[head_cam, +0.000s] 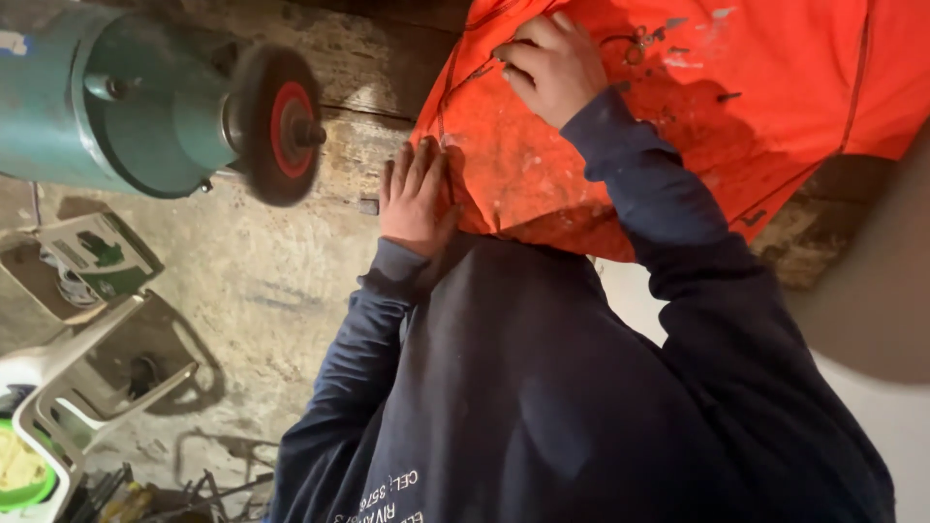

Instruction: The person repeatedly picks up small metal parts from a red cloth and grinds them against a rotating bench grinder wheel. They handle the parts with both hands, rotating them to grind different sides, and place them back on the cloth after each grinding session.

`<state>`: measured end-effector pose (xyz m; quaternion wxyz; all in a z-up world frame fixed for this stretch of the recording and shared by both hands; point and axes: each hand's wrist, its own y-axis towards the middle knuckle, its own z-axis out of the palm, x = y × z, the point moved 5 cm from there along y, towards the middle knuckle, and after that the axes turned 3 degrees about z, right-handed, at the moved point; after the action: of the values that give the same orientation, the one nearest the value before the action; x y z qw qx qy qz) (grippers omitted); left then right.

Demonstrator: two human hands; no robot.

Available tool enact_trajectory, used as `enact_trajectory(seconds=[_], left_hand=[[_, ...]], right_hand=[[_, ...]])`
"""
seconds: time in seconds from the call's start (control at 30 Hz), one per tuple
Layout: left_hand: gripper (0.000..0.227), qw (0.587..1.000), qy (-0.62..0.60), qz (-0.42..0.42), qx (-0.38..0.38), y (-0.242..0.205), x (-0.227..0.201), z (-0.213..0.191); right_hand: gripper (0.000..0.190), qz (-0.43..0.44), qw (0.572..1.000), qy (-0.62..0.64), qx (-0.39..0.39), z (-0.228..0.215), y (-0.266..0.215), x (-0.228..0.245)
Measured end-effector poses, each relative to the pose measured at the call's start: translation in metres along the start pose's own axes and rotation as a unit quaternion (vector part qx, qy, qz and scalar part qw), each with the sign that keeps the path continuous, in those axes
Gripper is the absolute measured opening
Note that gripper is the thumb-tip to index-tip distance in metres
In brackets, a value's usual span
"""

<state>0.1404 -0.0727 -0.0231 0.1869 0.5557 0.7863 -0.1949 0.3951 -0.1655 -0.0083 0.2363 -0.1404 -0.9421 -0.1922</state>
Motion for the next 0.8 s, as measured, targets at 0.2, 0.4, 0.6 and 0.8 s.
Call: enact_trajectory(seconds=[0.2, 0.4, 0.6, 0.8], left_hand=[[0.083, 0.997, 0.017, -0.070, -0.041, -0.003, -0.007, 0.008], [0.075, 0.993, 0.031, -0.069, -0.091, 0.007, -0.020, 0.004], [0.047, 0.954, -0.267, -0.039, -0.133, 0.027, -0.065, -0.068], [0.027, 0.903, -0.411, 0.014, -0.126, 0.043, -0.101, -0.110]], right_hand=[[0.010, -0.003, 1.000, 0.000, 0.016, 0.010, 0.012, -0.010], [0.008, 0.009, 0.999, 0.033, -0.007, 0.010, 0.010, -0.012], [0.010, 0.167, 0.916, 0.365, 0.029, -0.039, -0.011, 0.029], [0.010, 0.040, 0.929, 0.367, 0.022, -0.069, -0.032, 0.074]])
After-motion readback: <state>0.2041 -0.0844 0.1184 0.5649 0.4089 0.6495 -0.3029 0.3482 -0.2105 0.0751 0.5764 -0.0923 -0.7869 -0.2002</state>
